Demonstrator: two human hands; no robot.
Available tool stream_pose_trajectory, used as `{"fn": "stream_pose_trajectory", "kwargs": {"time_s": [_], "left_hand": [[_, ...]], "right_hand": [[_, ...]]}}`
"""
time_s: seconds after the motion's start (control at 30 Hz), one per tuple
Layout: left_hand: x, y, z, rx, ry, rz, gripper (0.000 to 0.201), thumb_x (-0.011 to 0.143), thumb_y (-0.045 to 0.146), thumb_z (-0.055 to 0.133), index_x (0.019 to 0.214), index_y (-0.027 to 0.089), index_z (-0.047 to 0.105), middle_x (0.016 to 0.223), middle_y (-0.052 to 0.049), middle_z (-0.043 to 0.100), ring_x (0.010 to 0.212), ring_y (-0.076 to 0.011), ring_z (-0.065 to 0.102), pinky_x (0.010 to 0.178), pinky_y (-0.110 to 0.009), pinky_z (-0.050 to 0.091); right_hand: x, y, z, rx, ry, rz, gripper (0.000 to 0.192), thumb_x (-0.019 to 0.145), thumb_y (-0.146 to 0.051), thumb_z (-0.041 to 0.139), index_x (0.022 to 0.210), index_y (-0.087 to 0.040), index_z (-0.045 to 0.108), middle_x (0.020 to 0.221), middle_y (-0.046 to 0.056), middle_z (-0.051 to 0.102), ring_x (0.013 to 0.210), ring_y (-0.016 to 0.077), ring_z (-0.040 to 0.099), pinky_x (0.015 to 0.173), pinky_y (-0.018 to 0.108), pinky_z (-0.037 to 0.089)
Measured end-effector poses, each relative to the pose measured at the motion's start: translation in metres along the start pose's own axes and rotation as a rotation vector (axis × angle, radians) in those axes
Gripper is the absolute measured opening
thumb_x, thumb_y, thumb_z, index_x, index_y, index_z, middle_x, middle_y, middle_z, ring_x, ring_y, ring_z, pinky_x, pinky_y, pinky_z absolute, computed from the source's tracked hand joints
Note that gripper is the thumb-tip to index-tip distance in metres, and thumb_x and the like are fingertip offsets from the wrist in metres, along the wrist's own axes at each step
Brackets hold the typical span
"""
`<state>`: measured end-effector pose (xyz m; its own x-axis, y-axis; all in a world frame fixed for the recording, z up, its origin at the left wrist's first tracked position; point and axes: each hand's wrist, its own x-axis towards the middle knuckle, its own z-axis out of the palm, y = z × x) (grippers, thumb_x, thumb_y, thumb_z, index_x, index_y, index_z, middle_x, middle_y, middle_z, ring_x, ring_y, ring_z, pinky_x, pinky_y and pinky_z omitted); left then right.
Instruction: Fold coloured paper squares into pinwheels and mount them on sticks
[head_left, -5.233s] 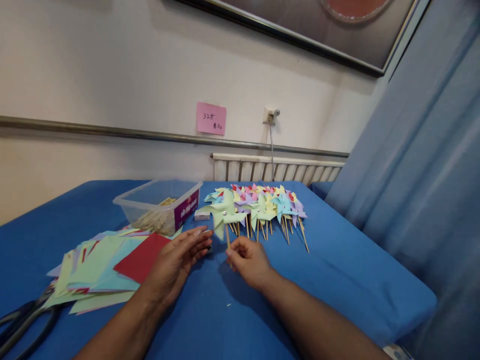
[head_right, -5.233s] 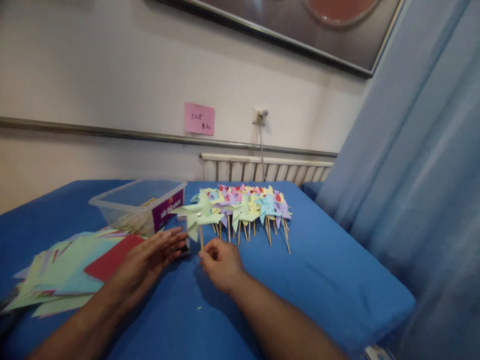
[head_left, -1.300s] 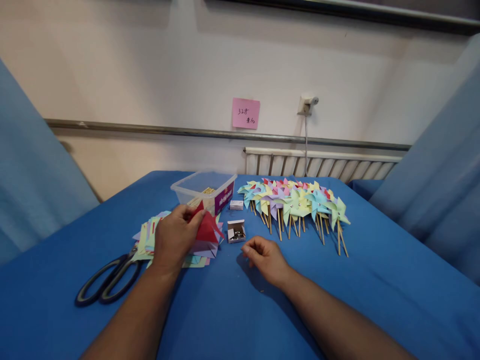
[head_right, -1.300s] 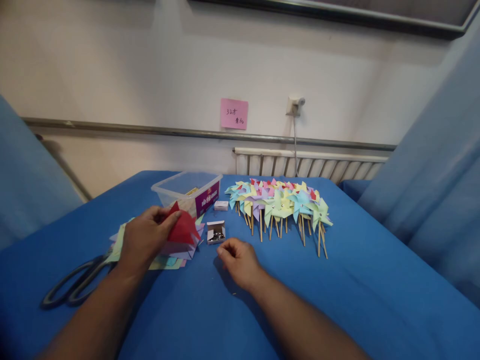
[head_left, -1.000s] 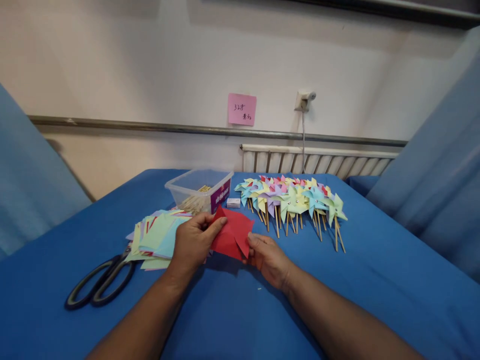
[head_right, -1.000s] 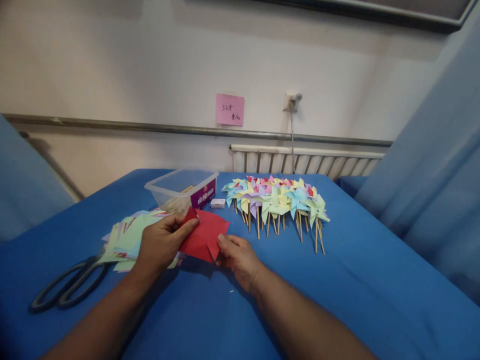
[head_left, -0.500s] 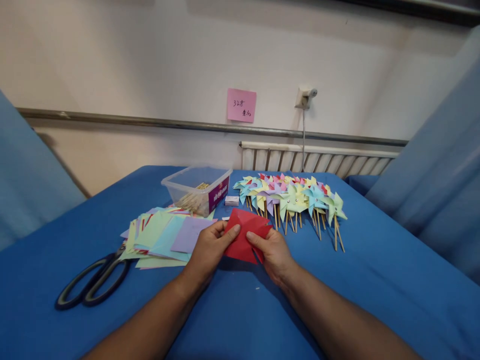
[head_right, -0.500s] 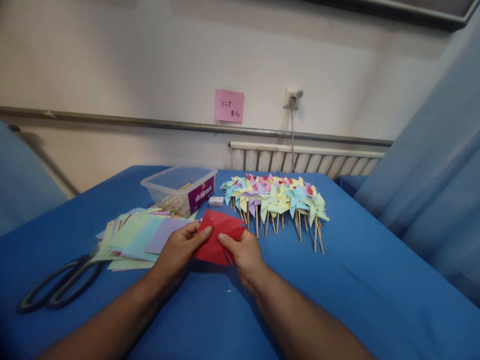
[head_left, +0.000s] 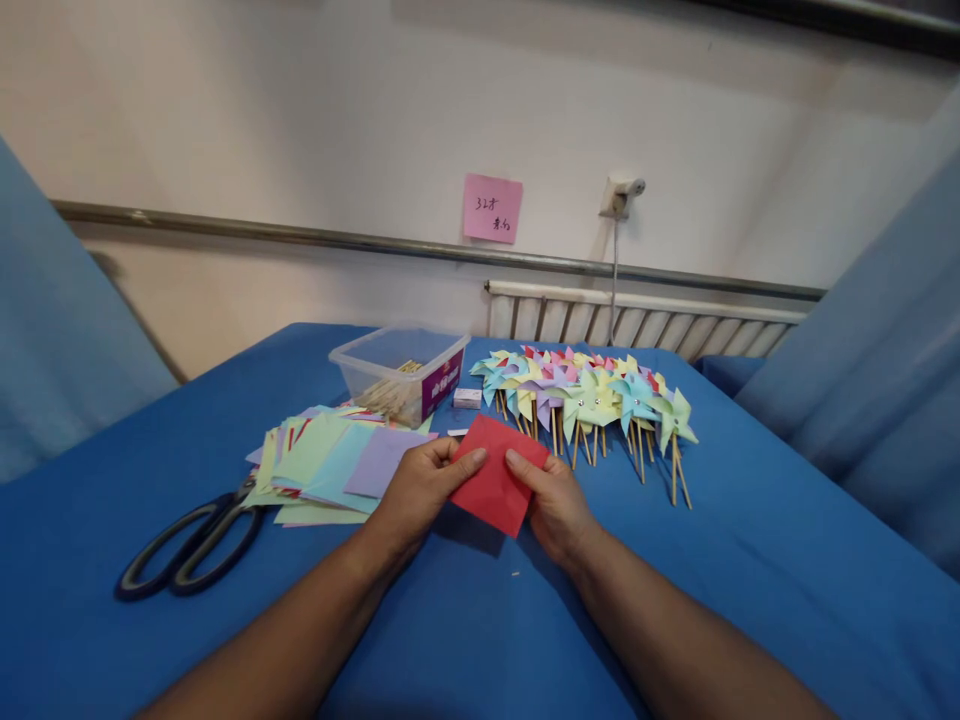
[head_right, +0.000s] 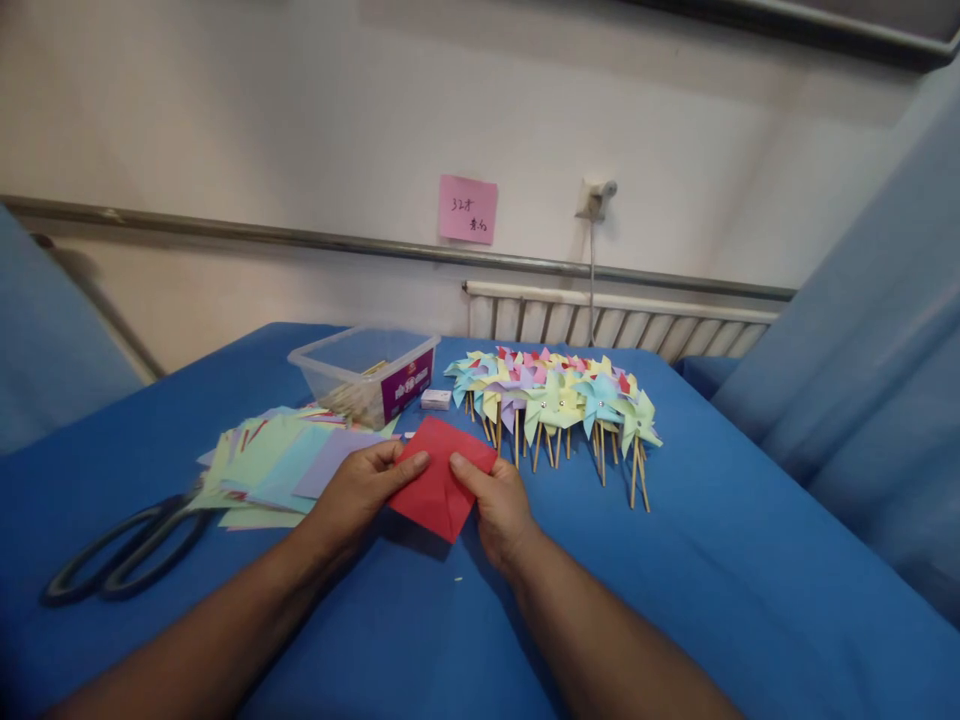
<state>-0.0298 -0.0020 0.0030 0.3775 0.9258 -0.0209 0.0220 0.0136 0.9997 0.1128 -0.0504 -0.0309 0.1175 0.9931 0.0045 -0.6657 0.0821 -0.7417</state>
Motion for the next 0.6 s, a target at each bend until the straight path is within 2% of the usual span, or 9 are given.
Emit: {"fn": "stream_pose_trajectory", "kwargs": {"time_s": [0.13,0.33,0.6], "left_hand": [[-0.0005,0.0013,-0.0018,0.038,-0.010,-0.006,0.041,0.069,0.048,0.072,0.058,0.016,0.050,0.053,0.005,0.051,0.049,-0.0076,0.041,0.047,-0.021,0.030],[0.0027,-0.0030,-0.0037,0.046,0.055,0.018,0.042,0.071,0.050,0.070,0.058,0.016,0.050,0.054,0.004,0.049,0.050,-0.0072,0.039,0.047,-0.020,0.028],[0.0033,-0.0062,-0.0028,-0.176,0.040,-0.015,0.031,0.070,0.040,0.075,0.066,0.015,0.057,0.059,0.002,0.059,0.052,-0.0080,0.047,0.051,-0.020,0.035]], "right_hand": [[0.0028,-0.0034,-0.0031,-0.002,0.056,0.016,0.029,0.067,-0.031,0.081,0.087,-0.012,0.073,0.086,0.008,0.076,0.074,0.0181,0.070,0.076,0.030,0.054],[0.0020,-0.0036,-0.0033,-0.107,0.025,-0.014,0.030,0.067,-0.033,0.081,0.088,-0.012,0.074,0.084,0.008,0.076,0.071,0.0165,0.069,0.072,0.028,0.053],[0.0025,0.0043,-0.0047,-0.111,0.064,-0.027,0.029,0.065,-0.032,0.082,0.086,-0.014,0.072,0.081,0.006,0.075,0.069,0.0159,0.068,0.072,0.029,0.052]]}}
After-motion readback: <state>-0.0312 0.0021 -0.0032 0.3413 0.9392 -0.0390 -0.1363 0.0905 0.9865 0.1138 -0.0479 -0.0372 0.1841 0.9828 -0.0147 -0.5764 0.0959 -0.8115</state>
